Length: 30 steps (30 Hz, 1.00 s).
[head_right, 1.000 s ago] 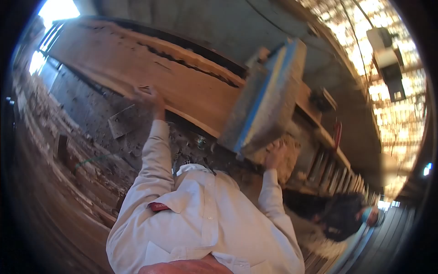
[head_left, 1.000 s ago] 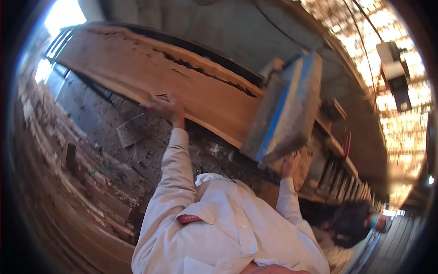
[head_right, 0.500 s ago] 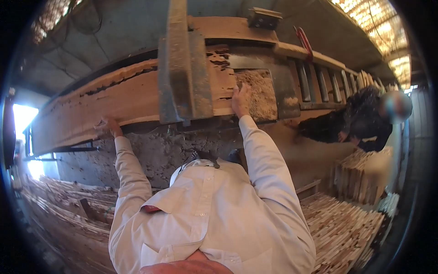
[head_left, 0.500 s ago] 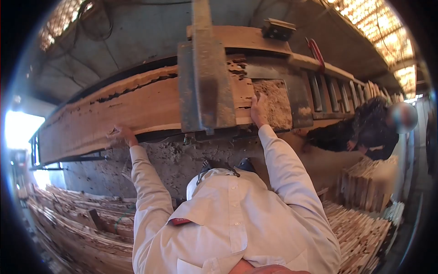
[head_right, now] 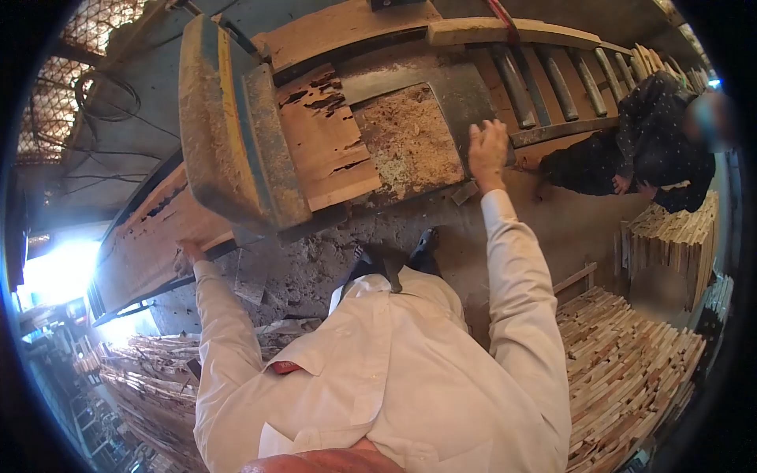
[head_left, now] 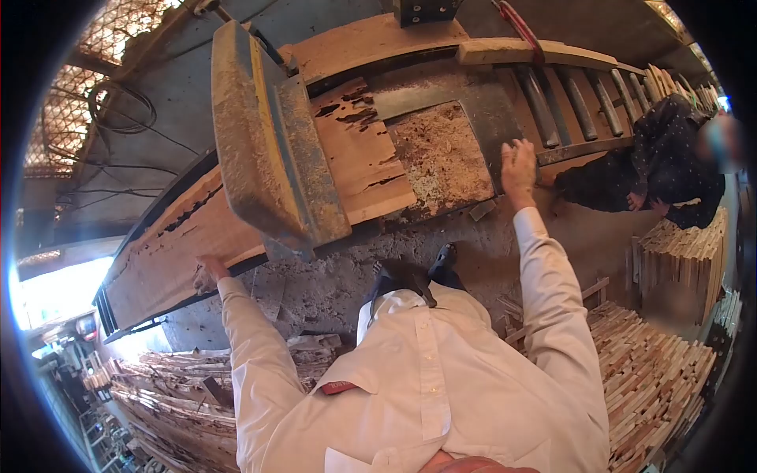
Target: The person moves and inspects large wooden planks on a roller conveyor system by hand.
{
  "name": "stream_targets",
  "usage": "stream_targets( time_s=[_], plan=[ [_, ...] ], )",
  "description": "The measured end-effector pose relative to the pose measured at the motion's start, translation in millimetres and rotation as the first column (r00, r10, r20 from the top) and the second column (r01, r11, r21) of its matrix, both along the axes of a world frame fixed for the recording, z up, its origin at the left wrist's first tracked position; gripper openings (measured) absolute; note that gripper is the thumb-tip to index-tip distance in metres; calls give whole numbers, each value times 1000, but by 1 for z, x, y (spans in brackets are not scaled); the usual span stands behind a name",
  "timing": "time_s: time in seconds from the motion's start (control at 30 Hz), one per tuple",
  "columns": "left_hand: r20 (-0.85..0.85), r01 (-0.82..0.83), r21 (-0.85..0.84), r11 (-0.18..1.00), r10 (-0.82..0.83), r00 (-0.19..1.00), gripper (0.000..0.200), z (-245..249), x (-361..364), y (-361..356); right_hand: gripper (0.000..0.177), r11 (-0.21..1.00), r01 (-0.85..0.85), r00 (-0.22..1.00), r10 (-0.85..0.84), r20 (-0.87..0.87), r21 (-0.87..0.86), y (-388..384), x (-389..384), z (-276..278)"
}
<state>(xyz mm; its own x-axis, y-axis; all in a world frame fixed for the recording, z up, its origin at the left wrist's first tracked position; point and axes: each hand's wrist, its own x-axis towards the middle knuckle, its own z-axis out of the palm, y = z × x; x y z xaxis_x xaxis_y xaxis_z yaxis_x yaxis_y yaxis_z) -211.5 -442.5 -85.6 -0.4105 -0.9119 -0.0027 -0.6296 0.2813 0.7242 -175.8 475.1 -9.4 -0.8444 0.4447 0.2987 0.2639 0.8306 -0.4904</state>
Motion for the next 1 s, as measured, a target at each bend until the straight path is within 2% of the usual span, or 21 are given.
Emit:
stream_targets(
  time_s=[0.1,0.23,0.27,0.3,0.6,0.87,0.97,1.0],
  plan=[
    [207,-255,-192,947,294,933,95,24,9,35,60,994,79,996,-82,34,71,47,-18,-18],
    [303,-325,-311,893,417,857,112,59,10,63,65,969,215,971,-225,76,119,64,-32,-48],
    [313,-336,-329,883,437,843,114,57,9,60,70,955,233,957,-259,129,184,59,-34,-49],
    [339,-300,-292,908,392,855,115,60,9,62,71,956,230,954,-259,153,183,56,-37,-45],
    [264,-348,-292,891,425,866,115,58,17,48,74,958,237,919,-275,283,159,51,-44,-31],
    [157,-376,-255,891,422,893,115,58,17,53,72,962,244,921,-270,280,124,46,-45,-24],
    [234,-352,-269,897,415,879,114,2,31,-25,71,961,240,921,-270,281,134,44,-46,-23],
    [224,-363,-267,893,424,878,114,-3,31,-26,69,961,241,923,-270,272,137,45,-46,-25]
  ],
)
